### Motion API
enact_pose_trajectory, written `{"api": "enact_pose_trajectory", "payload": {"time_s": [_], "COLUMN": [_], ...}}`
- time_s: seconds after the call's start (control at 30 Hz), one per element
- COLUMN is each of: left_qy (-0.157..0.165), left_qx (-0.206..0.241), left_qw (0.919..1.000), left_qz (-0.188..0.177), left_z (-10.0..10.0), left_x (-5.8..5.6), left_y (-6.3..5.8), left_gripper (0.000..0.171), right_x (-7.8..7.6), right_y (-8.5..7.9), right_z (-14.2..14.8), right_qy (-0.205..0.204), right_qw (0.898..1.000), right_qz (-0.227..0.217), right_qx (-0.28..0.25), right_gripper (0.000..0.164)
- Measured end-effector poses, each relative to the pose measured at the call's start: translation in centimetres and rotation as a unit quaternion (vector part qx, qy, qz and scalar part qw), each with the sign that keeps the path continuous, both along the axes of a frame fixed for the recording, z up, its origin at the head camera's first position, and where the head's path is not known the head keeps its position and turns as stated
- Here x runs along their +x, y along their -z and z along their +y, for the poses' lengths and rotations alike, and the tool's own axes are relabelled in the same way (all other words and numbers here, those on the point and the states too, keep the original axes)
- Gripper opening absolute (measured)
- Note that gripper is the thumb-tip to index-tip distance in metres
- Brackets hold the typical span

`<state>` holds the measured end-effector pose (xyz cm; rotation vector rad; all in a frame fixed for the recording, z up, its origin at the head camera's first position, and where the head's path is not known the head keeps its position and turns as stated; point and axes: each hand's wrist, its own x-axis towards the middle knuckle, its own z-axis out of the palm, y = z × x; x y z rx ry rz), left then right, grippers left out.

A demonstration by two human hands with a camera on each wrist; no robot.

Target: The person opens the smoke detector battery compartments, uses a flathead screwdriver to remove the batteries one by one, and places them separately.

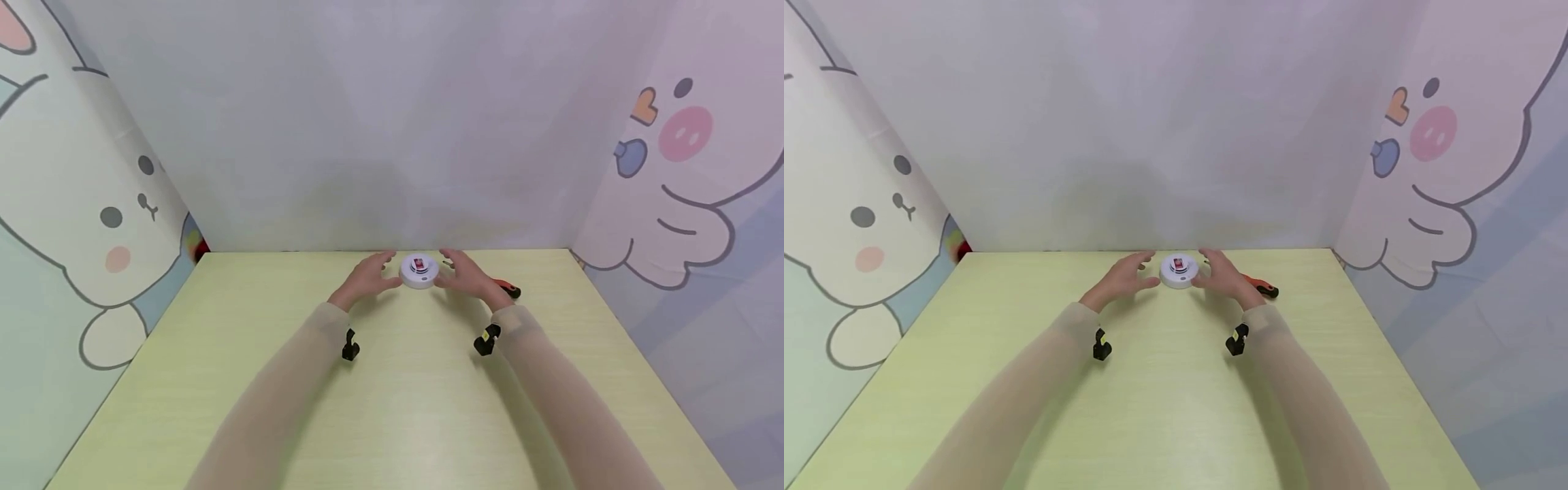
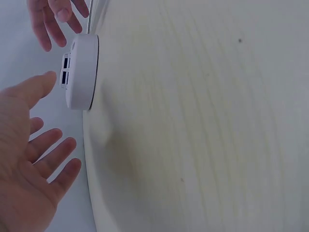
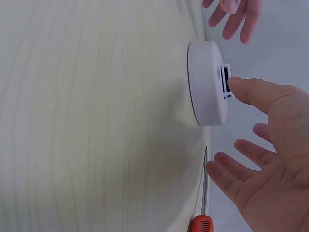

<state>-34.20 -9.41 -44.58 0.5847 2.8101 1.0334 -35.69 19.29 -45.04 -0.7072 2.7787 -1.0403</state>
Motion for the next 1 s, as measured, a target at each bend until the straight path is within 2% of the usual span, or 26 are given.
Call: {"api": "enact_pose_trajectory", "payload": {"time_s": [0.27, 0.43, 0.8, 1.0], "left_qy": [-0.006, -0.01, 0.03, 0.033], "left_qx": [-0.019, -0.016, -0.011, -0.016], "left_qw": [0.9997, 0.9995, 0.9992, 0.9991], "left_qz": [-0.016, -0.027, -0.026, -0.02], "left_z": [0.3, 0.3, 1.7, 2.1], "left_x": [-0.3, -0.5, -1.4, -1.4], "left_y": [0.6, 0.9, 1.4, 1.6], "left_gripper": [0.076, 0.075, 0.065, 0.059], "right_x": [-0.6, -1.0, -0.8, -0.9], "right_y": [0.4, 1.0, 0.6, 0.9], "right_z": [-0.9, -1.5, -2.5, -2.6], "right_qy": [-0.005, 0.008, 0.014, 0.026], "right_qw": [1.0, 0.999, 0.998, 0.996], "right_qz": [-0.021, -0.04, -0.049, -0.063], "right_qx": [0.004, 0.017, 0.039, 0.052], "right_gripper": [0.084, 0.085, 0.078, 0.081]}}
